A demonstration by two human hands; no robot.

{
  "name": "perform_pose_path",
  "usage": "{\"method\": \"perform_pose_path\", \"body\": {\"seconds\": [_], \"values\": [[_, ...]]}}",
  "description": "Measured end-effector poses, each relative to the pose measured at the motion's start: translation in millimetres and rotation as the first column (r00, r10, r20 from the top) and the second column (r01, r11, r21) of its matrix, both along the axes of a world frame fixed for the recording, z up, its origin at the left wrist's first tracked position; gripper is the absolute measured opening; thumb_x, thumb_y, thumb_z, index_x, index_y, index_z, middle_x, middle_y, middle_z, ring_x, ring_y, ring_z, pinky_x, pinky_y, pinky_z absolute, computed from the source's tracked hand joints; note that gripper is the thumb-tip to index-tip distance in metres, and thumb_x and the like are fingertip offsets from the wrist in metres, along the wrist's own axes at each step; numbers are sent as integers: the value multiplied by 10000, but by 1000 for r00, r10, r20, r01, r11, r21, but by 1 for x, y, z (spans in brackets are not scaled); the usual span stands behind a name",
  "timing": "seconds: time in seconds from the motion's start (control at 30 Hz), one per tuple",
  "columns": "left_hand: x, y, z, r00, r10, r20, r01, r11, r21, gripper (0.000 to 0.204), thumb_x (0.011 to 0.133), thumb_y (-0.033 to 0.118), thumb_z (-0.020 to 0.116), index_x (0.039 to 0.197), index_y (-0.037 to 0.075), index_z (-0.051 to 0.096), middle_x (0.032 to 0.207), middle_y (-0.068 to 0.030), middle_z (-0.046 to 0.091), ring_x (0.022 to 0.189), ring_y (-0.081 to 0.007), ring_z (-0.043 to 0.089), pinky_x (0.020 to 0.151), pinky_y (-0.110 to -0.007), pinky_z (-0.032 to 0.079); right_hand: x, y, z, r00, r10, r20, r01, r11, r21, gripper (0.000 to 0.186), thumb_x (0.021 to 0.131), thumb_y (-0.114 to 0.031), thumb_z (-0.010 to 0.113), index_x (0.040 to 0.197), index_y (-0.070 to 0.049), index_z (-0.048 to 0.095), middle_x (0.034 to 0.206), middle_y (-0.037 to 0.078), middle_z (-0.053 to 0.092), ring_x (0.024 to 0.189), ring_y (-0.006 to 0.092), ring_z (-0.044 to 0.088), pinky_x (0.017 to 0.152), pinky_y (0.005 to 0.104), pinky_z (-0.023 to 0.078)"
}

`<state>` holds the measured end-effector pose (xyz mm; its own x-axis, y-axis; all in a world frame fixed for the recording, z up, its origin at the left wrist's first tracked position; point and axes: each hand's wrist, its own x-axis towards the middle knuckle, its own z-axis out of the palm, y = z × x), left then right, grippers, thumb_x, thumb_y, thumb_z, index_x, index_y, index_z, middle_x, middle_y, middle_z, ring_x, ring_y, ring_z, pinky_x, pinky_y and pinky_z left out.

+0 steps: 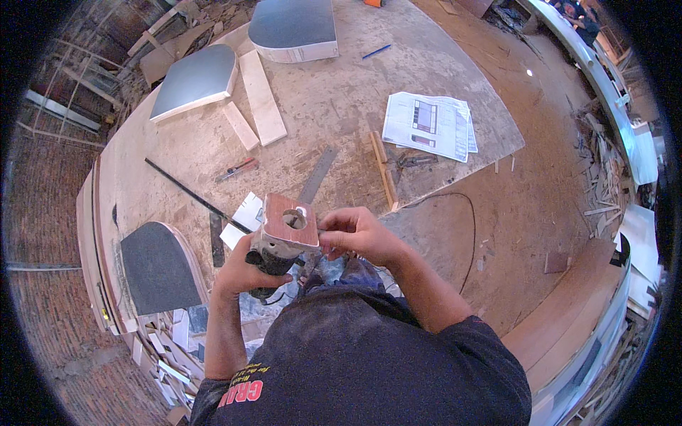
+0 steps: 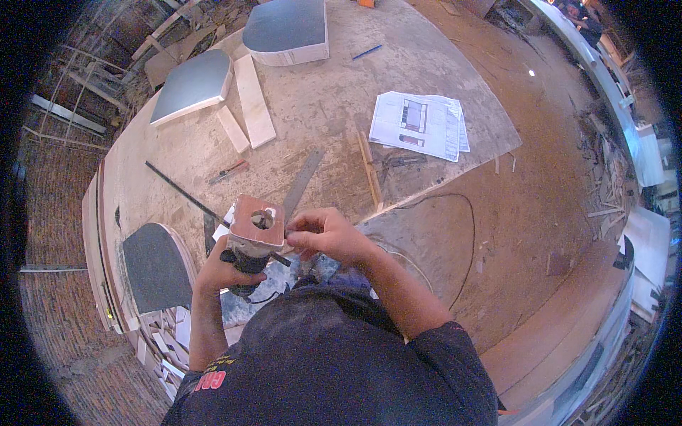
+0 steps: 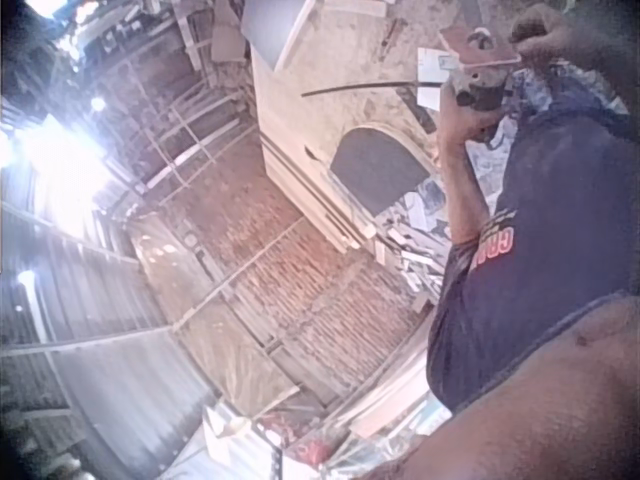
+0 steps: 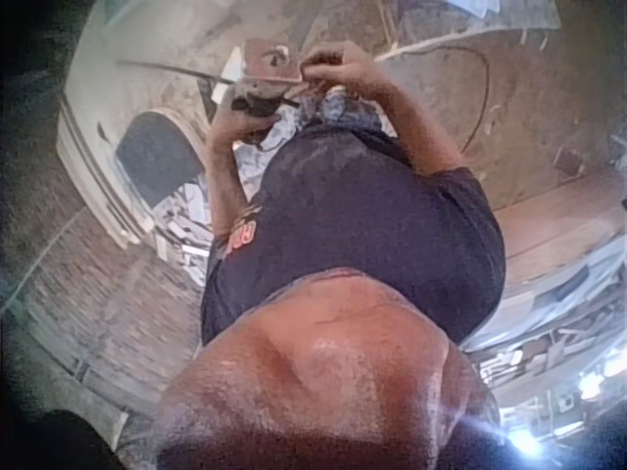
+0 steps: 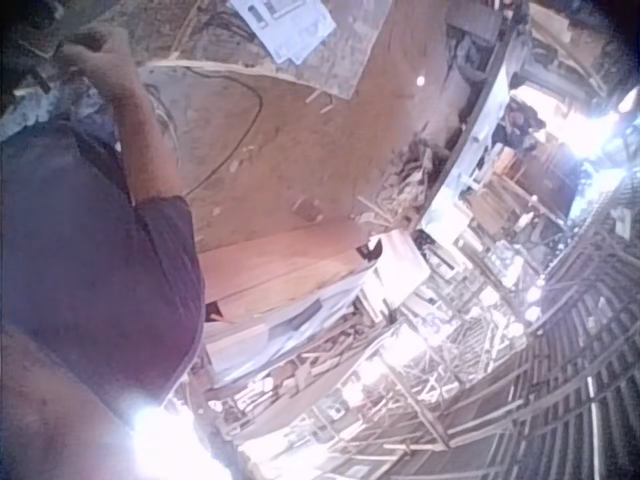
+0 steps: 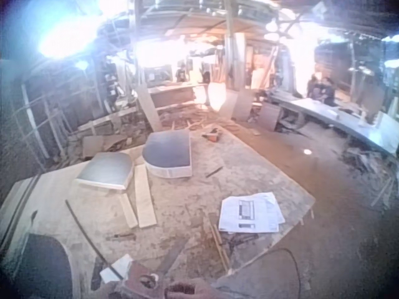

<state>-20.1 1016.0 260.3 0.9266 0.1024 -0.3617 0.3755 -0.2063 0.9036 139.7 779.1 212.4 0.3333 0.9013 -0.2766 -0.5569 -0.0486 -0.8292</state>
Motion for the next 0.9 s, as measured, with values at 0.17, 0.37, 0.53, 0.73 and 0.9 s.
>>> {"method": "perform_pose_path", "body": {"seconds": [0.17,0.37,0.53,0.73,0.9], "values": [[0,-1,2,999,13,-34,-14,999,-42,730,552,143,992,1203,19,687,1124,-41,730,1051,-138,655,953,-322,517,2,1,17,999,-6,-42,6,1000,-15,282,956,-181,733,1144,22,677,1033,100,723,872,175,718,740,334,624],[-18,-2,13,974,83,-212,-52,987,149,1033,507,282,1033,1388,15,565,1264,-124,680,1154,-220,638,1038,-365,495,1,3,-6,980,38,194,-30,998,-48,374,920,-158,718,1234,26,634,1053,124,716,913,220,716,740,382,637],[-15,3,3,999,-37,19,34,986,160,840,559,342,978,1264,17,658,1128,-184,748,1060,-299,712,974,-389,541,0,7,4,993,-56,-104,48,996,-75,352,953,-164,637,1227,55,609,985,127,690,871,231,699,709,402,638],[-27,10,2,995,-60,81,48,989,140,869,546,345,981,1268,2,640,1115,-215,740,1067,-335,711,966,-403,544,-3,8,-10,996,-72,52,70,997,40,352,964,-207,662,1186,63,620,1019,125,695,878,224,699,678,408,640],[-30,9,-12,990,-4,138,-33,965,258,872,537,339,986,1267,5,644,1108,-208,745,1063,-330,712,975,-391,544,-2,10,0,1000,-3,-25,4,1000,20,351,959,-214,692,1173,57,626,1005,126,695,858,222,695,729,414,629]]}}
